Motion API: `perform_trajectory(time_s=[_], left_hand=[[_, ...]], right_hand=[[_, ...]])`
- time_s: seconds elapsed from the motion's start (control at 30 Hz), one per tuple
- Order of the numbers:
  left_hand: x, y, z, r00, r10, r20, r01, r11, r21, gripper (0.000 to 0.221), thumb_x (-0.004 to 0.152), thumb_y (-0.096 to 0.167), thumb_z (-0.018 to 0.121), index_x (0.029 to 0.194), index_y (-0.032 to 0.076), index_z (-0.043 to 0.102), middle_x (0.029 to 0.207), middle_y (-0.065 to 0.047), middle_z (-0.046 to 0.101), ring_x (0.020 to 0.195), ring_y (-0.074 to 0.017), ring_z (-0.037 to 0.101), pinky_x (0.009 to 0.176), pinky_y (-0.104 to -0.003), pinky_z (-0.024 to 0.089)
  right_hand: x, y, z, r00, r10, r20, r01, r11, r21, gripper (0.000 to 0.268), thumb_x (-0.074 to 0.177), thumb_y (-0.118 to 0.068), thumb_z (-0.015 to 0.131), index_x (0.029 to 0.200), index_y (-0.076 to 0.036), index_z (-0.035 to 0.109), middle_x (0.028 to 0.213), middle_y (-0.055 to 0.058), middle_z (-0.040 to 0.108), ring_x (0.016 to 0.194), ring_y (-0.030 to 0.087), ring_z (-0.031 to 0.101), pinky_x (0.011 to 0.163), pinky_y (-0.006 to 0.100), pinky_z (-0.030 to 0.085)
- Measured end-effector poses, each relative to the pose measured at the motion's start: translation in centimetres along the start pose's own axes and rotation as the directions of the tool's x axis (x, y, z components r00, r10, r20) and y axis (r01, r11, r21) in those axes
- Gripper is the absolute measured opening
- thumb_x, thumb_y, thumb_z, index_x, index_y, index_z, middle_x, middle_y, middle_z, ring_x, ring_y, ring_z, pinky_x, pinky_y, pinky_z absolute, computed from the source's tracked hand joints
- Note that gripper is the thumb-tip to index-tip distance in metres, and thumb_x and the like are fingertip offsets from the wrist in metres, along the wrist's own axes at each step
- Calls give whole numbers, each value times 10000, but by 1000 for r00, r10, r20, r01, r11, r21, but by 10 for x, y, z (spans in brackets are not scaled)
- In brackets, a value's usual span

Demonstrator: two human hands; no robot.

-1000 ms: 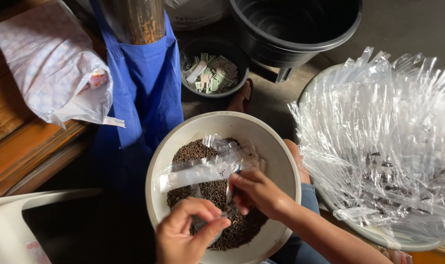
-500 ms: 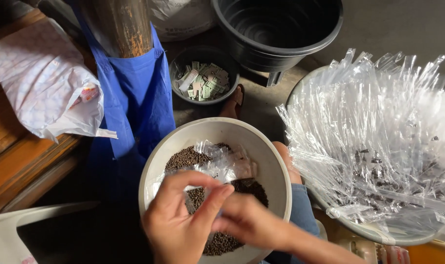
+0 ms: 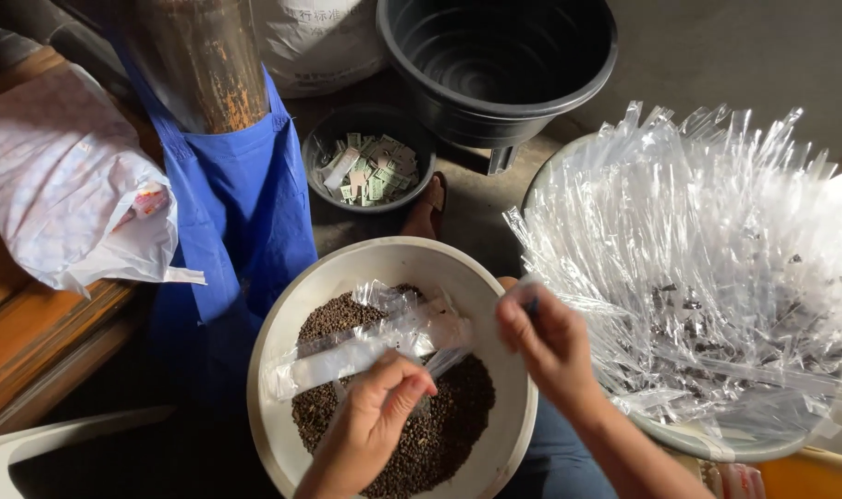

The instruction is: Filling small plastic bags with pellets from a bowl and placing them into a larger container

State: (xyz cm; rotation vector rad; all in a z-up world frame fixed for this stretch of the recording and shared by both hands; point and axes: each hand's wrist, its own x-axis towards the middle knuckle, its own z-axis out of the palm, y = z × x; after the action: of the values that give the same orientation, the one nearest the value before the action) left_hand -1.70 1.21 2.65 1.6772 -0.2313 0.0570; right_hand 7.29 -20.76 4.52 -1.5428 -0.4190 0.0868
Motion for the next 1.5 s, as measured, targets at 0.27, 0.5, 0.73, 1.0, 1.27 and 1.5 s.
perform_trajectory(time_s=[0.27, 0.5, 0.73, 1.0, 1.27, 1.5], left_hand=[[-9, -26, 2, 920, 34, -392, 103, 941, 323, 187, 894, 114, 630, 1040, 33, 715, 998, -119, 798, 702, -163, 715, 565, -253, 595], [-12, -19, 39, 902, 365, -231, -178, 801, 571, 331, 653, -144, 632, 871, 103, 591, 758, 3, 631, 792, -159, 621, 866, -349, 464], [-15, -32, 29, 818, 458, -348, -65, 675, 735, 245, 843, 59, 718, 1071, 67, 629, 1168, -86, 649, 1030, -216, 627, 962, -375, 463], [-28, -38, 17, 971, -112, -211, 102, 993, -57, 89, 933, 148, 652, 891, 85, 605, 756, -36, 630, 612, -122, 550, 481, -236, 513], [-12, -25, 24, 973, 8, -230, 52, 966, 252, 158, 735, -47, 763, 827, 61, 692, 843, -9, 699, 636, -107, 618, 563, -231, 535], [-8, -2, 14, 975, -215, 56, 211, 975, 71, 404, 748, 88, 848, 1121, 47, 699, 867, -30, 736, 770, -144, 670, 700, -283, 577]], right_hand=[[-41, -32, 46, 743, -163, 649, 316, 941, -125, 157, 849, 66, 691, 997, 15, 677, 1042, 141, 679, 886, 273, 719, 769, 364, 612], [-33, 31, 54, 883, 460, 93, -455, 888, -66, 202, 1048, -234, 573, 984, -42, 574, 665, 25, 560, 464, 89, 505, 386, 230, 400], [-43, 48, 63, 861, 490, 136, -504, 784, 363, 140, 968, -160, 712, 1008, -42, 649, 664, 19, 548, 466, 71, 430, 412, 214, 372], [-51, 49, 30, 756, 539, 372, -655, 620, 432, 152, 979, -132, 683, 907, -4, 722, 776, 66, 613, 623, 128, 575, 594, 281, 447], [-53, 28, 35, 741, 562, 368, -670, 652, 355, 177, 956, -152, 717, 935, 23, 731, 715, 63, 638, 558, 101, 477, 543, 243, 404], [-40, 20, 37, 815, 570, 99, -578, 812, 80, 434, 912, -149, 739, 1311, -75, 586, 750, 63, 616, 542, 103, 480, 478, 232, 342]])
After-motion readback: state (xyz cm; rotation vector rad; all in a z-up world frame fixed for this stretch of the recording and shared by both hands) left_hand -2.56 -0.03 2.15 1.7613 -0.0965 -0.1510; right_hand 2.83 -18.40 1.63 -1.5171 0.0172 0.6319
